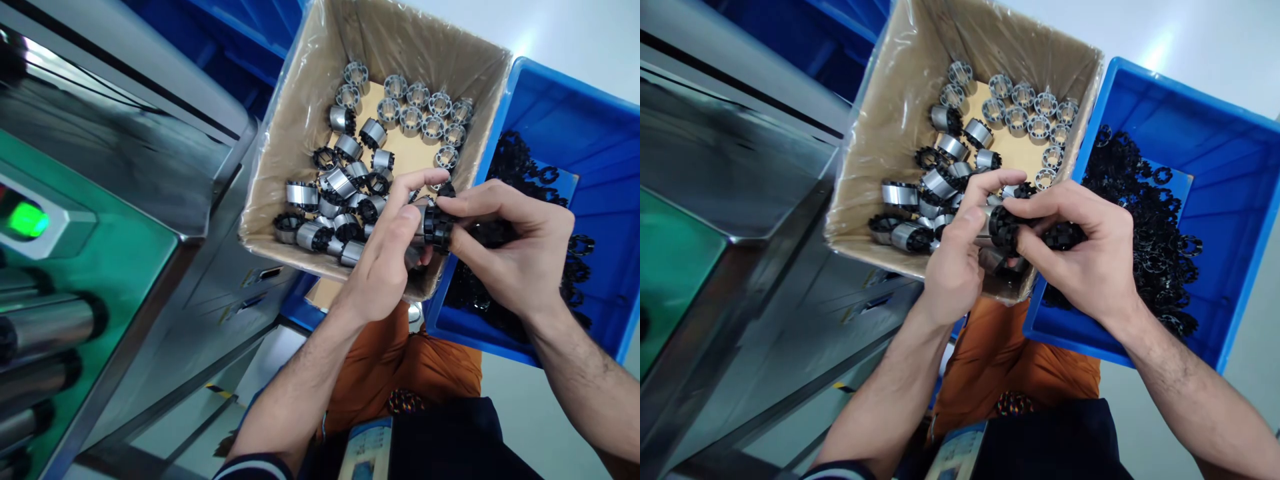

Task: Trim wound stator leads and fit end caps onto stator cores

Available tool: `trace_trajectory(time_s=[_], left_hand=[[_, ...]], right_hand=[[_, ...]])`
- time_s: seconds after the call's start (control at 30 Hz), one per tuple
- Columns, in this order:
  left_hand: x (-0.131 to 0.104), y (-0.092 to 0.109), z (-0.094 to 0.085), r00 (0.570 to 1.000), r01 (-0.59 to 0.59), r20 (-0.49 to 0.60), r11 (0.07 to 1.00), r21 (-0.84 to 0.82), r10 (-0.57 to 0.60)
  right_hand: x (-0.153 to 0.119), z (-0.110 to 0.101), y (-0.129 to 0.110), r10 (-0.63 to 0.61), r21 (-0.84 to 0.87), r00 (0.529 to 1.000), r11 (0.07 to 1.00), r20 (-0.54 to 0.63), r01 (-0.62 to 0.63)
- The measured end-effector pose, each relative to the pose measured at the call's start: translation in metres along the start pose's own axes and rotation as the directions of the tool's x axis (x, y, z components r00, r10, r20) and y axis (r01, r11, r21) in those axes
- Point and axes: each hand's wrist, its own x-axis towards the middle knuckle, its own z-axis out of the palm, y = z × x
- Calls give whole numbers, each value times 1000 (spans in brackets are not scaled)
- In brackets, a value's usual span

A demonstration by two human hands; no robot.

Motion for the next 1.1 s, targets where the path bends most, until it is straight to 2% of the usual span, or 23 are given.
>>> trace_trajectory(time_s=[0.1,0.23,0.37,0.43,0.5,0.53,0.63,0.7,0.77,0.83,0.93,1.1], left_hand=[[1,1,-1,999,36,27,998,-47,-34],[2,0,-4,994,85,74,992,-91,-78],[-1,1,-4,998,39,40,999,-9,-39],[-2,3,-4,997,27,65,999,26,-29],[0,4,-2,997,4,74,1000,26,-6],[2,4,-2,999,-25,42,1000,11,25],[10,3,1,977,-155,-155,985,-70,143],[14,2,3,961,-168,-242,979,-119,136],[16,1,3,959,-140,-261,984,-113,107],[17,-1,1,961,-125,-255,991,-52,108],[16,-1,-2,967,-145,-212,989,-2,141],[10,0,-2,996,-41,-76,998,-43,37]], right_hand=[[0,0,-1,-2,-4,1000,1000,8,2],[0,-3,0,-69,-53,998,996,8,69],[1,-4,5,1,-3,999,1000,50,-1],[1,-3,5,-54,-16,998,998,44,55],[1,-3,2,-146,-58,989,988,-19,145],[0,-2,0,-165,-77,984,984,-66,160],[-1,-2,-7,-112,-79,984,992,-141,101],[-1,-2,-10,-109,-41,987,994,-116,105],[0,-3,-10,-155,-8,985,988,-80,155],[1,-3,-9,-178,-15,982,984,-62,178],[2,-3,-5,-148,-30,987,989,-59,146],[1,-1,-4,-127,-32,987,992,-98,124]])
